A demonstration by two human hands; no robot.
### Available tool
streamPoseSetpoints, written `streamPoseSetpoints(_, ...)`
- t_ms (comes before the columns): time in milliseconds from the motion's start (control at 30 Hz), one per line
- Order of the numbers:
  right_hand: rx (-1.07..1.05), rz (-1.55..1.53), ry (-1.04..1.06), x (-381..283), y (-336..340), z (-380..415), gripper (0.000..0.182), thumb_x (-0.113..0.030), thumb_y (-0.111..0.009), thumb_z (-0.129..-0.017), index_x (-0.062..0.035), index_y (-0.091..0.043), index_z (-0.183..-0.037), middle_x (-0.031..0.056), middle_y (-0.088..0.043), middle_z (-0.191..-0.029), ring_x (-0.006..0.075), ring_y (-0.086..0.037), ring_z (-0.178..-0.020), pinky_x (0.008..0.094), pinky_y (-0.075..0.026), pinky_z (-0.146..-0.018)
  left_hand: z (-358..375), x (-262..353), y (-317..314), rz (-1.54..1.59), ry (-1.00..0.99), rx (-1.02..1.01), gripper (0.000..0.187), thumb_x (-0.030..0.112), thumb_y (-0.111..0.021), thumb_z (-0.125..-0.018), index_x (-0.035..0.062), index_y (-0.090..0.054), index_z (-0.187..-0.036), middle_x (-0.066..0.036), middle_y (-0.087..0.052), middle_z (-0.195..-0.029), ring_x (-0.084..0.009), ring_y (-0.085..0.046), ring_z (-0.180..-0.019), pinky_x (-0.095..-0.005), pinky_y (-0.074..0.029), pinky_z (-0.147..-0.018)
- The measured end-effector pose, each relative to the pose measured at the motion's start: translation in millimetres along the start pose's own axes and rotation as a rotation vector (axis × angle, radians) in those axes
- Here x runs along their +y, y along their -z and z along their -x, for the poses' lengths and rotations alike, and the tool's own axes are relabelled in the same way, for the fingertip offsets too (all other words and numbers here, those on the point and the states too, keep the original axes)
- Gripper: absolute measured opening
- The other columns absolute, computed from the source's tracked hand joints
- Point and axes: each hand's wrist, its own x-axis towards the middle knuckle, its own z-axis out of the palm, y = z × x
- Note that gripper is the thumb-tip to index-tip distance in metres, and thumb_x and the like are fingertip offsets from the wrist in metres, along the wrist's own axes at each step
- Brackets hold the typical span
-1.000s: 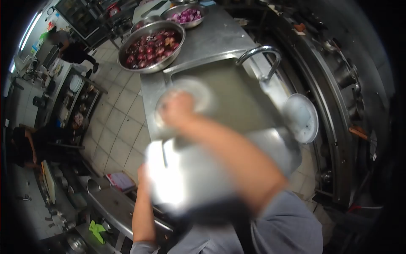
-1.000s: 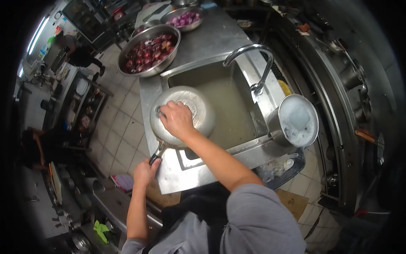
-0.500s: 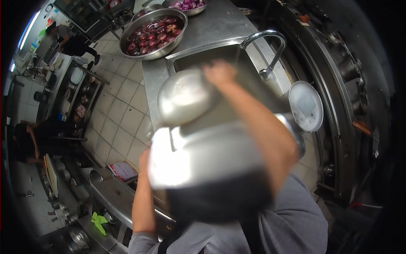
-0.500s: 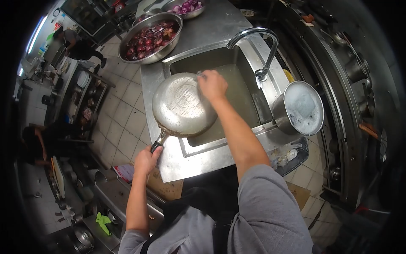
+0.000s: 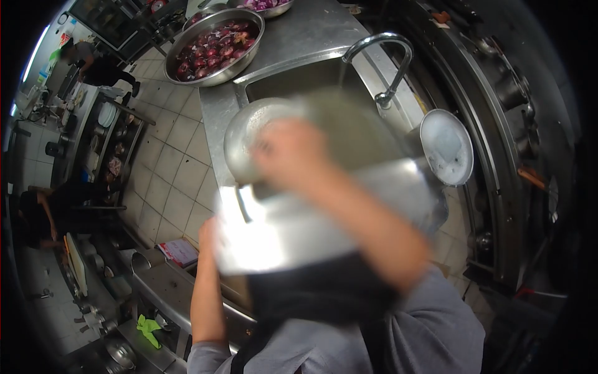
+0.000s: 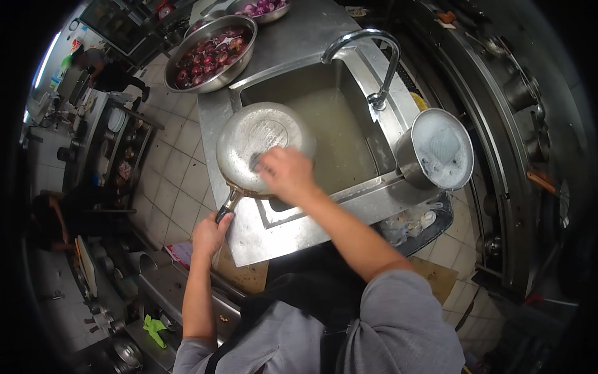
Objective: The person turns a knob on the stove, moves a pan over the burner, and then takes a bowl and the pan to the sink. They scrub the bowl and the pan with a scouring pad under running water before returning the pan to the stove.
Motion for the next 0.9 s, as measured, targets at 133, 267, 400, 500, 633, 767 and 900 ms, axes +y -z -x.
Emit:
streamPoseSetpoints(133, -0.050, 0.020, -0.097, 28.2, 4.8, 5.4, 0.013, -0.024, -0.072, -0.083, -0.0135, -0.074, -0.089, 0.0089, -0.069, -0.092, 0.0321, -0.066, -0.088, 0.0439, -0.054, -0.078, 2.1, 1.5, 0.8, -0.116, -0.050, -0.008, 0.060, 0.059, -0.056, -0.093, 0.0016, -0.070, -0.107, -0.026, -0.070, -0.091, -0.0446, -0.067, -0.093, -0.0499, -0.051, -0.083)
streamPoseSetpoints(267, -0.159, -0.050, 0.020, -9.7, 24.0, 34.0, 0.015, -0.027, -0.074, -0.084, -0.0143, -0.075, -0.092, 0.0061, -0.071, -0.099, 0.0297, -0.067, -0.094, 0.0413, -0.054, -0.082, 3.3, 1.1, -1.2, -0.016, -0.116, 0.089, 0.061, 0.059, -0.057, -0.093, 0.0004, -0.069, -0.105, -0.026, -0.070, -0.089, -0.0448, -0.067, -0.092, -0.0496, -0.051, -0.083)
streamPoseSetpoints(400, -0.107, 0.074, -0.188, 47.0, 21.0, 0.5, 0.018, -0.030, -0.076, -0.082, -0.0142, -0.075, -0.092, 0.0048, -0.071, -0.098, 0.0284, -0.068, -0.093, 0.0397, -0.054, -0.082, -1.7, 1.1, -0.7, -0.032, 0.018, -0.013, 0.061, 0.059, -0.058, -0.093, 0.0005, -0.069, -0.106, -0.026, -0.070, -0.090, -0.0445, -0.067, -0.092, -0.0492, -0.051, -0.082)
streamPoseSetpoints(500, -0.088, 0.037, -0.030, -8.6, 27.3, 41.3, 0.019, -0.030, -0.075, -0.083, -0.0134, -0.075, -0.092, 0.0058, -0.071, -0.098, 0.0288, -0.067, -0.091, 0.0391, -0.054, -0.081, -5.5, 4.4, -0.7, -0.093, -0.037, 0.033, 0.061, 0.059, -0.058, -0.093, 0.0005, -0.069, -0.108, -0.026, -0.070, -0.091, -0.0444, -0.067, -0.092, -0.0488, -0.051, -0.082)
streamPoseSetpoints(633, -0.195, 0.042, -0.138, 8.1, 36.1, 21.6, 0.017, -0.028, -0.073, -0.084, -0.0126, -0.075, -0.091, 0.0088, -0.070, -0.097, 0.0304, -0.067, -0.090, 0.0401, -0.054, -0.079, -1.5, 2.9, 0.3, -0.038, -0.014, -0.004, 0.062, 0.059, -0.058, -0.093, 0.0005, -0.069, -0.109, -0.026, -0.070, -0.090, -0.0445, -0.067, -0.092, -0.0486, -0.051, -0.082)
streamPoseSetpoints(767, 0.003, 0.115, -0.219, 27.0, -11.5, 16.5, 0.015, -0.026, -0.073, -0.083, -0.0127, -0.074, -0.090, 0.0087, -0.069, -0.093, 0.0313, -0.066, -0.087, 0.0431, -0.053, -0.077, -5.7, 1.9, -0.1, -0.053, 0.038, -0.010, 0.061, 0.058, -0.058, -0.093, -0.0001, -0.069, -0.108, -0.026, -0.070, -0.090, -0.0446, -0.067, -0.091, -0.0486, -0.051, -0.082)
streamPoseSetpoints(900, -0.130, -0.055, 0.215, -17.7, -12.4, 57.2, 0.017, -0.024, -0.078, -0.079, -0.0163, -0.075, -0.094, 0.0032, -0.068, -0.094, 0.0266, -0.064, -0.087, 0.0385, -0.053, -0.076, -9.2, -14.5, -6.2, -0.038, -0.051, 0.027, 0.061, 0.059, -0.057, -0.094, 0.0006, -0.069, -0.109, -0.026, -0.070, -0.092, -0.0440, -0.067, -0.094, -0.0482, -0.052, -0.083)
